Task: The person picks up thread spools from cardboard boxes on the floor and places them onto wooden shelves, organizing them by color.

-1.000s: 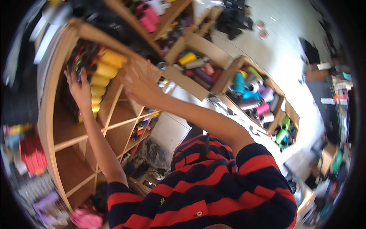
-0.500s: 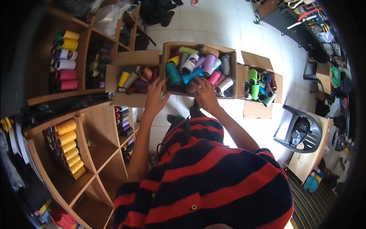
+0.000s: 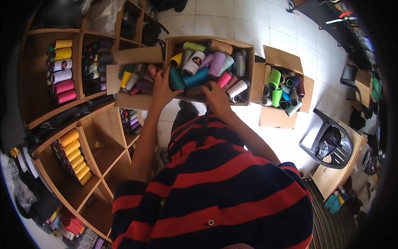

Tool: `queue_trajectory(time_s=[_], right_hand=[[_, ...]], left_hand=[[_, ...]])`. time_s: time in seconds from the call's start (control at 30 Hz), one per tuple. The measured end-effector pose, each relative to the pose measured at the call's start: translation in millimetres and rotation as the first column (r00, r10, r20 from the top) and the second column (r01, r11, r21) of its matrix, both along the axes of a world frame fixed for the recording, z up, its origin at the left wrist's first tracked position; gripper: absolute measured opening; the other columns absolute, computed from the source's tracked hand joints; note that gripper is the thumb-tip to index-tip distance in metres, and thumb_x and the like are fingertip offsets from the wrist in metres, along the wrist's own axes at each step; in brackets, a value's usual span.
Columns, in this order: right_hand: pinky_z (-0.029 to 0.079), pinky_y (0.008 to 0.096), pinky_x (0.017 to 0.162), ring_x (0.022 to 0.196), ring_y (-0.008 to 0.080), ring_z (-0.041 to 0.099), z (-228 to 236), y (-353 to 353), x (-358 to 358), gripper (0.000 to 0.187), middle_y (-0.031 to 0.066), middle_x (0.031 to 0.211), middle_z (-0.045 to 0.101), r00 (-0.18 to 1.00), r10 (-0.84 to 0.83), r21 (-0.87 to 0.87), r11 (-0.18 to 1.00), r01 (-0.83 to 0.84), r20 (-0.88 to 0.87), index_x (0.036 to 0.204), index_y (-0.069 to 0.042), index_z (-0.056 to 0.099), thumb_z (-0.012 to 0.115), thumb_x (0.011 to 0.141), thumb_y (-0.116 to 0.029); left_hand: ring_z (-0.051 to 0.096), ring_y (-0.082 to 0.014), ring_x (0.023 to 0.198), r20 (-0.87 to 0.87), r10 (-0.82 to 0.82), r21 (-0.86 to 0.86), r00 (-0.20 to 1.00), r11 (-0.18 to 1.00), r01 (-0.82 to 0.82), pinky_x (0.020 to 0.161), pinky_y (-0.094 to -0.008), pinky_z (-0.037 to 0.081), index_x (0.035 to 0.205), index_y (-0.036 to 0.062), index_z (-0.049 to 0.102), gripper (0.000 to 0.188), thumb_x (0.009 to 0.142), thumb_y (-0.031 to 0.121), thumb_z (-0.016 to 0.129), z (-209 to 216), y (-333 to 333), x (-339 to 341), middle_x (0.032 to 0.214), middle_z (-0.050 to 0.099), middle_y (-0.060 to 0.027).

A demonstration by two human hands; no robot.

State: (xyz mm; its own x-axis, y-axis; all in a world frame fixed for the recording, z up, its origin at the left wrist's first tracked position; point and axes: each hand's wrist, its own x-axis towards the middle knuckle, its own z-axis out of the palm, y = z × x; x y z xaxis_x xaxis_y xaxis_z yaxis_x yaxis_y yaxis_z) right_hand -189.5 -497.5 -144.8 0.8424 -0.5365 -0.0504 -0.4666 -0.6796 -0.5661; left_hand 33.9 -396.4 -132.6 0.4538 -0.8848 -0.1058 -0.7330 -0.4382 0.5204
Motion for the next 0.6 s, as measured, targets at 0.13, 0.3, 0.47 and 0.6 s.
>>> queue_trajectory(time_s=[0.13, 0.3, 0.47, 0.6], right_hand=[[0.047, 0.0424, 0.084, 0.102, 0.0346, 0.055, 10.8, -14.8, 2.6, 0.056, 0.0158, 0.116, 0.050, 1.000, -0.017, 0.169, 0.985, 0.021, -0.024, 0.125, -0.011, 0.050, 0.071, 0.073, -0.008], [0.048, 0.0426, 0.082, 0.100, 0.0364, 0.057, 16.6, -16.6, 10.1, 0.058, 0.0158, 0.116, 0.050, 0.993, -0.045, 0.233, 0.970, 0.071, -0.113, 0.128, -0.010, 0.048, 0.073, 0.076, -0.015], [0.049, 0.0433, 0.079, 0.096, 0.0342, 0.060, 36.9, -11.7, 25.7, 0.047, 0.0136, 0.111, 0.057, 0.962, -0.167, 0.179, 0.962, 0.207, -0.215, 0.120, -0.007, 0.054, 0.070, 0.078, -0.019], [0.051, 0.0396, 0.071, 0.084, 0.0284, 0.065, 46.7, -20.6, 50.1, 0.029, 0.0125, 0.097, 0.064, 0.930, -0.309, 0.108, 0.936, 0.334, -0.201, 0.109, -0.006, 0.061, 0.067, 0.083, -0.018]], left_hand=[[0.044, -0.0382, 0.116, -0.054, 0.123, -0.100, 0.991, 0.987, -0.128, 0.097, -0.0426, 0.040, 0.134, 0.0045, 0.040, 0.084, 0.065, 0.020, 0.085, -11.7, 15.3, 3.6, 0.124, 0.039, -0.0184], [0.048, -0.0380, 0.112, -0.263, 0.204, -0.224, 0.943, 0.938, -0.265, 0.095, -0.0415, 0.042, 0.119, 0.0013, 0.047, 0.059, 0.072, 0.016, 0.079, -24.3, 31.4, 6.4, 0.119, 0.043, -0.0193], [0.053, -0.0332, 0.097, -0.398, 0.128, -0.269, 0.909, 0.931, -0.249, 0.083, -0.0375, 0.045, 0.109, -0.0009, 0.049, 0.044, 0.077, 0.014, 0.075, -33.1, 46.0, 19.2, 0.112, 0.049, -0.0169], [0.062, -0.0229, 0.081, -0.388, 0.048, -0.334, 0.920, 0.924, -0.189, 0.067, -0.0313, 0.049, 0.104, -0.0005, 0.054, 0.036, 0.078, 0.014, 0.075, -45.8, 58.7, 39.2, 0.105, 0.060, -0.0131]])
